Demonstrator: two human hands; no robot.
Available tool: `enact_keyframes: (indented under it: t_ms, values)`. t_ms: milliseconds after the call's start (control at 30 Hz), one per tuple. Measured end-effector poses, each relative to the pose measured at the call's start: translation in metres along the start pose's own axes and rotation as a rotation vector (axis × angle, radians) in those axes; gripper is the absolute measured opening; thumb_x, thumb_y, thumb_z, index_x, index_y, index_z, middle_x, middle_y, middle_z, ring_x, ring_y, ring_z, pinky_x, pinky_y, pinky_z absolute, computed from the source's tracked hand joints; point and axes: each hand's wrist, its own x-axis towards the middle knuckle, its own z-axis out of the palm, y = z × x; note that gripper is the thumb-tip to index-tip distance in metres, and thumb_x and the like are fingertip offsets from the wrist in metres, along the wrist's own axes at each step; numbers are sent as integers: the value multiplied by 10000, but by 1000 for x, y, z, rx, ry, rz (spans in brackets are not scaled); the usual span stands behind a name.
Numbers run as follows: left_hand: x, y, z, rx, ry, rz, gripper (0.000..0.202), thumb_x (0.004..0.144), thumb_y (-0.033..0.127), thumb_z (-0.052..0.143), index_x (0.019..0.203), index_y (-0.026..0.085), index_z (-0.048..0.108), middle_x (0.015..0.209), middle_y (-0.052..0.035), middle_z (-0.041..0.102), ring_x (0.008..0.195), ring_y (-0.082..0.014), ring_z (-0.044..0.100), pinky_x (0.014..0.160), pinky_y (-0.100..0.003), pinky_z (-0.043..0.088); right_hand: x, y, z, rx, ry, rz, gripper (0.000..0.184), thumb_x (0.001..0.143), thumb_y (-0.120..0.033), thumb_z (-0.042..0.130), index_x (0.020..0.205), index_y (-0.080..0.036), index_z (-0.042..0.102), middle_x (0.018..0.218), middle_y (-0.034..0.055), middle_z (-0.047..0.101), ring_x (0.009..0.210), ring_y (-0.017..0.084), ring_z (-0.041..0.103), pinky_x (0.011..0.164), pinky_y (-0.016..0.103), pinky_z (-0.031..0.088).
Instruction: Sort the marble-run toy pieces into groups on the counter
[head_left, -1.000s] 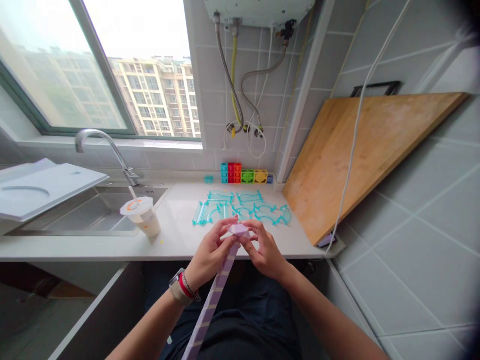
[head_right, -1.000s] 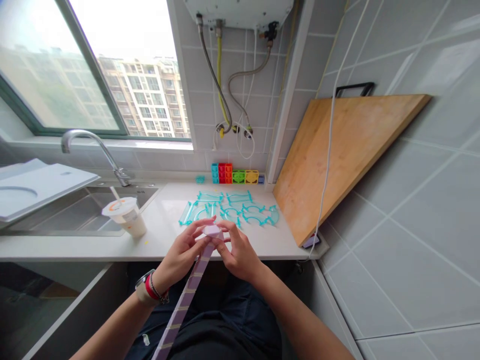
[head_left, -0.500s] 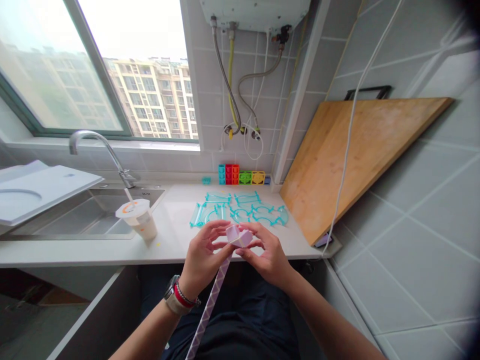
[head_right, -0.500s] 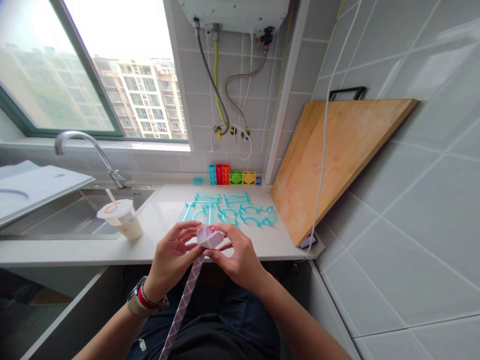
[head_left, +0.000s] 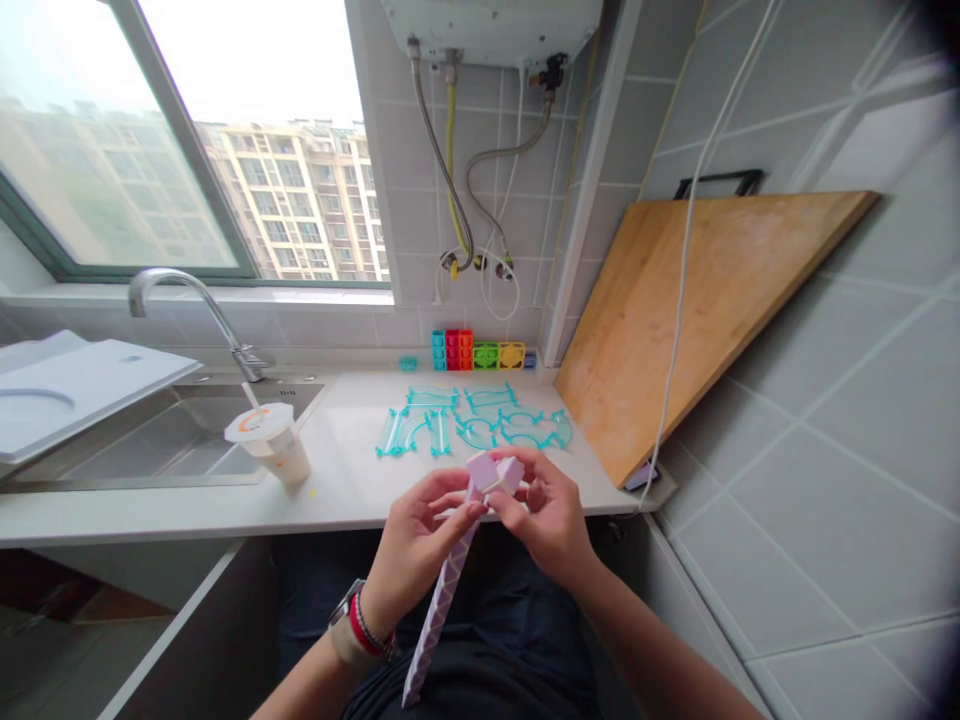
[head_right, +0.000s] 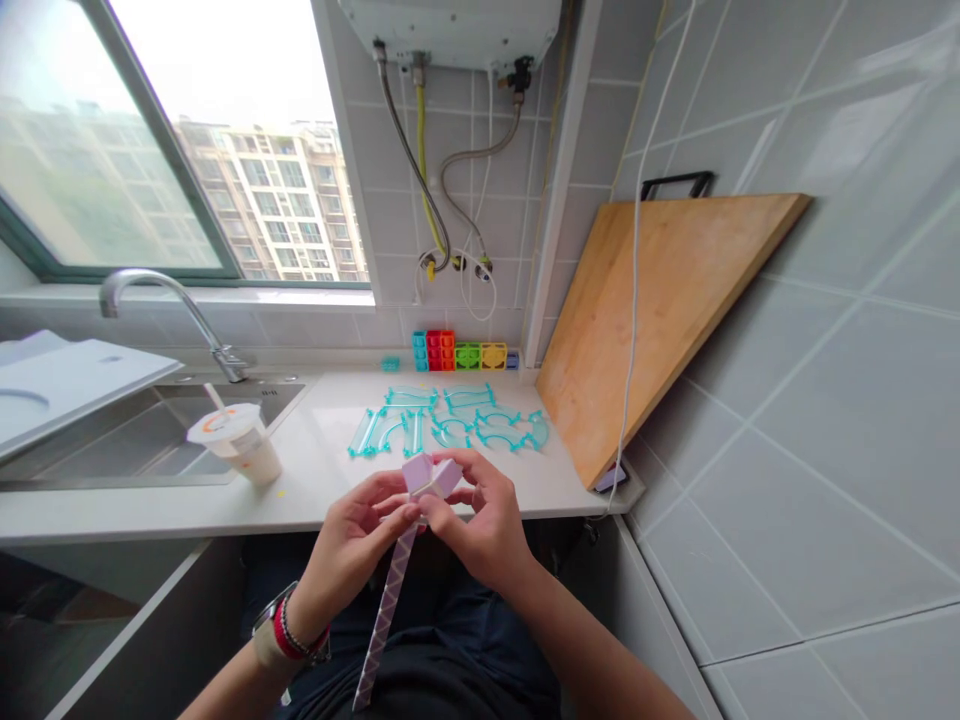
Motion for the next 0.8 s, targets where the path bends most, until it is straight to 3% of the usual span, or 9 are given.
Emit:
enact_keyframes:
  t_ms: [67, 133, 233, 333, 400, 500, 600, 800]
  values:
    - [2, -9, 0, 68, 11, -58, 319, 895, 327, 724, 1161, 164, 658, 958, -82, 759, 767, -184, 723, 718, -296, 590, 4, 11, -6, 73, -24, 67, 326, 864, -281, 714, 1182, -264, 640, 999, 31, 698, 872, 183, 681, 739, 308, 597]
    - [2, -14, 0, 178, 72, -22, 316, 895, 344, 717, 1155, 173, 663, 882, -52, 746, 719, -164, 689, 656, -262, 553, 7, 16, -13, 107, -70, 88, 390, 871, -308, 717, 1242, -278, 602, 1084, 45, 693, 933, 199, 679, 759, 329, 602]
    - [2, -8, 0, 427, 136, 120, 235, 865, 316, 742, 1066, 207, 685, 949, -41, 739, 795, -166, 673, 683, -253, 524, 8, 10, -22, 68, -139, 76, 473, 880, -341, 725, 1322, -298, 561, 1269, 75, 641, 1023, 214, 661, 798, 347, 603]
    - [2, 4, -1, 582, 145, 237, 188, 850, 272, 748, 1021, 231, 681, 997, -33, 727, 852, -173, 671, 733, -264, 524, 10, -2, -27, 7, -201, 60, 405, 902, -399, 708, 1277, -267, 627, 1321, 92, 602, 1072, 223, 637, 827, 348, 602]
    - [3, 10, -2, 619, 126, 284, 176, 858, 250, 734, 1026, 239, 680, 986, -31, 725, 844, -171, 672, 744, -266, 528, 11, -8, -29, 30, -236, 84, 412, 910, -462, 690, 1257, -246, 640, 1262, 98, 617, 1049, 226, 638, 797, 346, 614]
    - [4, 14, -4, 668, 62, 346, 188, 866, 210, 712, 1051, 241, 701, 1007, -45, 733, 875, -181, 679, 802, -275, 528, 15, -9, -30, 171, -285, 233, 515, 930, -599, 600, 1291, -231, 587, 1023, 77, 657, 856, 203, 674, 617, 304, 620]
    - [6, 16, -5, 673, 18, 301, 201, 885, 219, 692, 1083, 231, 722, 986, -51, 748, 867, -188, 686, 819, -276, 523, 20, -5, -29, 234, -334, 377, 545, 954, -671, 490, 1217, -203, 588, 858, 41, 628, 672, 162, 656, 439, 213, 532]
    - [11, 19, -8, 647, -52, 169, 237, 951, 321, 633, 1145, 232, 738, 1004, -48, 775, 811, -183, 681, 755, -260, 518, 23, 3, -20, 44, -271, 342, 485, 958, -647, 500, 914, -172, 583, 730, -6, 587, 452, 73, 499, 354, 158, 378]
